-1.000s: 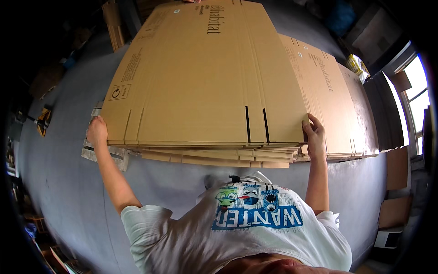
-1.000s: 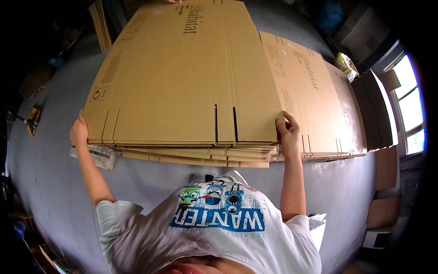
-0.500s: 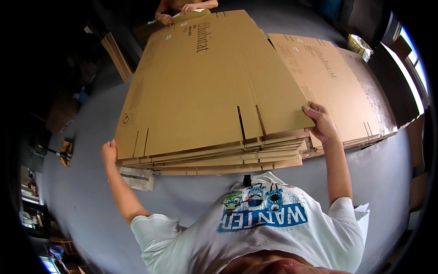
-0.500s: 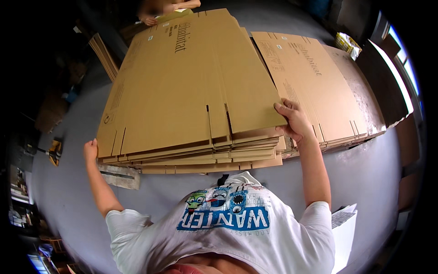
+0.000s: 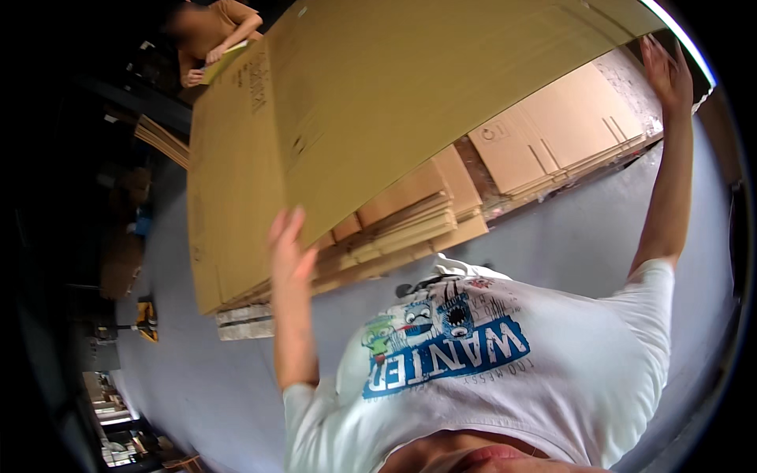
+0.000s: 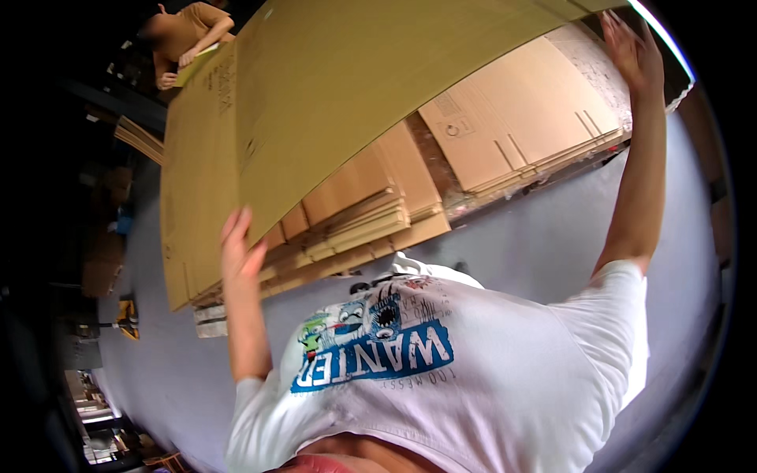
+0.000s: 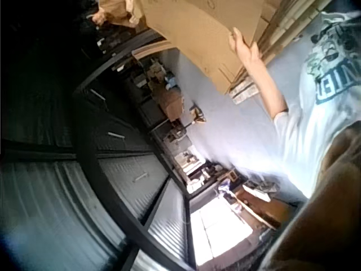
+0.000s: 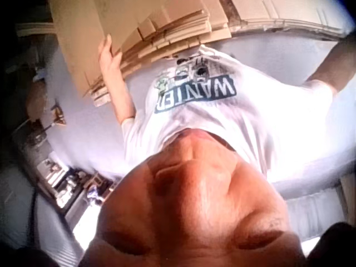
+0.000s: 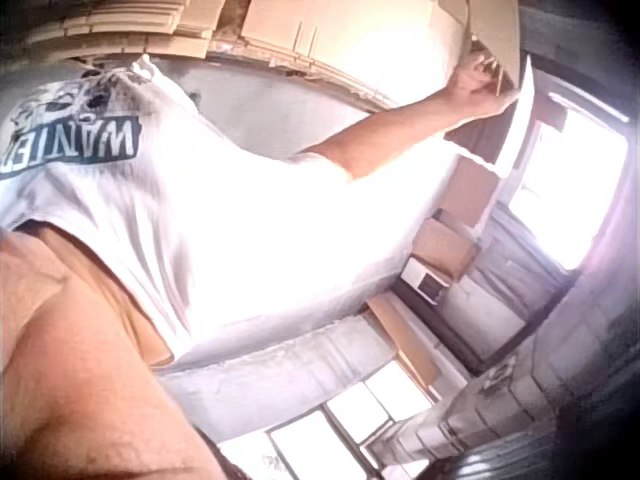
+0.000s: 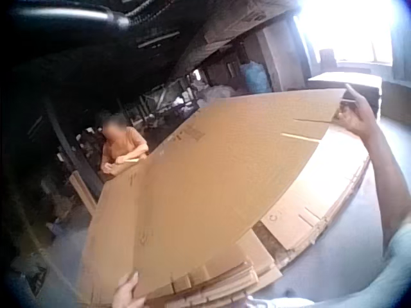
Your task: The person repeatedly picks up flat cardboard sheets from a stack on a wooden pallet and places them onto a growing pile. The person handles the sheets one by one, aligning them as they stack.
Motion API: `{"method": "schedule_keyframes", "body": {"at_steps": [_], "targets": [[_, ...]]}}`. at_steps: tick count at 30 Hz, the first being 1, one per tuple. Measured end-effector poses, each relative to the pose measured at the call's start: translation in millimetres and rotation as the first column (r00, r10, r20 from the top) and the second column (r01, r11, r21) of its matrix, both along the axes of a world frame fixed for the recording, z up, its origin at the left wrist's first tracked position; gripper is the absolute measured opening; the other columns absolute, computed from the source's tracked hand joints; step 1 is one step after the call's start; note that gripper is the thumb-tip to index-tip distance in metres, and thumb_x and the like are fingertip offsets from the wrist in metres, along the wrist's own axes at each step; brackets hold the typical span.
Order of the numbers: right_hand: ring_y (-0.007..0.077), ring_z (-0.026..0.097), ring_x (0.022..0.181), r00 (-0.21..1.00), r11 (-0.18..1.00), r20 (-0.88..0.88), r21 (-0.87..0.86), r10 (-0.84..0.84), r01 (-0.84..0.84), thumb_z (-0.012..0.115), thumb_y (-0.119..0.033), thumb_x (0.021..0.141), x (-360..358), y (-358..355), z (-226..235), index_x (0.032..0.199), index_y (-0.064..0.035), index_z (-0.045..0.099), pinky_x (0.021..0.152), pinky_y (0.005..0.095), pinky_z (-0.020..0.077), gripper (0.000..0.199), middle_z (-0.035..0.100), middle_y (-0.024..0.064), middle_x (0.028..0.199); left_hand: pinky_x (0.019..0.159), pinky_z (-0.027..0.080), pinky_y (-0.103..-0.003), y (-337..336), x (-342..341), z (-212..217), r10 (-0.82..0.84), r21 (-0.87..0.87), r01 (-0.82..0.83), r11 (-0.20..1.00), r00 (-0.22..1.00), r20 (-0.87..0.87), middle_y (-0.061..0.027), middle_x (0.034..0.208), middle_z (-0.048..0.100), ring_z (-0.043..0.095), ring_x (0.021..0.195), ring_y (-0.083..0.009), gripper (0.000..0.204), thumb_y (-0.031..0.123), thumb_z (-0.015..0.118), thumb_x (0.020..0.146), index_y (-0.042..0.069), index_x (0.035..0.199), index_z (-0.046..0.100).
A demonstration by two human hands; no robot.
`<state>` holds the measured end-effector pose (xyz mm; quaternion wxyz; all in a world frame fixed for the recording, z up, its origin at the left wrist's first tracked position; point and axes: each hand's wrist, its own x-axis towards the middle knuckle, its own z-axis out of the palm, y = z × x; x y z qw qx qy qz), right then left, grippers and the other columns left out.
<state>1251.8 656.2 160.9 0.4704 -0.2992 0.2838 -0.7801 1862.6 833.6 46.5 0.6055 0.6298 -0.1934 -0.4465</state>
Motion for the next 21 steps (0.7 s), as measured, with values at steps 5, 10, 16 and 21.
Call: {"method": "schedule_keyframes", "body": {"at_steps": [5,10,16,21], "targets": [[0.0239,0.065,0.074,0.845,0.939,-0.42,0.232,0.331,-0.252,0.025,-0.059,0.092,48.0,57.6,-109.0,0.132,0.0028,0.031,0.06,0.0285,0.0556,0.074,0.057,0.0237,0.113,0.094,0.037,-0.036,-92.6,-227.0,-48.5,-0.223,-0.363,0.136,0.922,0.952,-0.209,-0.0099,0.127,0.043,0.042,0.114,-0.0193,0.049,0.011,0.061,0.084,0.001,0.126,0.036],[0.0181,0.061,0.055,0.878,0.904,-0.465,0.415,0.116,0.1,0.055,-0.033,0.09,58.5,46.2,-175.6,0.102,0.0038,0.048,0.046,0.025,0.0517,0.039,0.06,0.0108,0.072,0.08,0.042,-0.027,-139.7,-322.9,-133.8,-0.192,-0.383,0.188,0.904,0.981,0.028,-0.0089,0.103,0.053,0.05,0.091,-0.0141,0.027,0.005,0.052,0.088,-0.003,0.111,0.04],[0.0159,0.058,0.049,0.961,0.693,-0.056,0.705,0.27,-0.153,0.054,-0.022,0.091,21.3,2.9,-339.7,0.071,-0.0043,0.049,0.04,0.0265,0.0491,0.027,0.056,0.0064,0.062,0.082,0.045,-0.036,-168.0,-324.3,-249.2,-0.288,0.177,0.232,0.957,0.842,0.456,-0.0145,0.103,0.057,0.056,0.093,-0.0265,0.033,0.012,0.058,0.081,-0.002,0.11,0.048],[0.0198,0.062,0.055,0.96,0.531,-0.037,0.838,0.278,-0.122,0.054,-0.02,0.091,32.0,8.1,-393.4,0.074,-0.005,0.051,0.042,0.0315,0.0532,0.023,0.059,0.0069,0.066,0.079,0.049,-0.04,-154.7,-310.2,-280.6,-0.597,0.472,0.367,0.802,0.452,0.663,-0.0207,0.097,0.062,0.061,0.092,-0.0333,0.034,0.019,0.063,0.075,-0.003,0.099,0.056]]}}
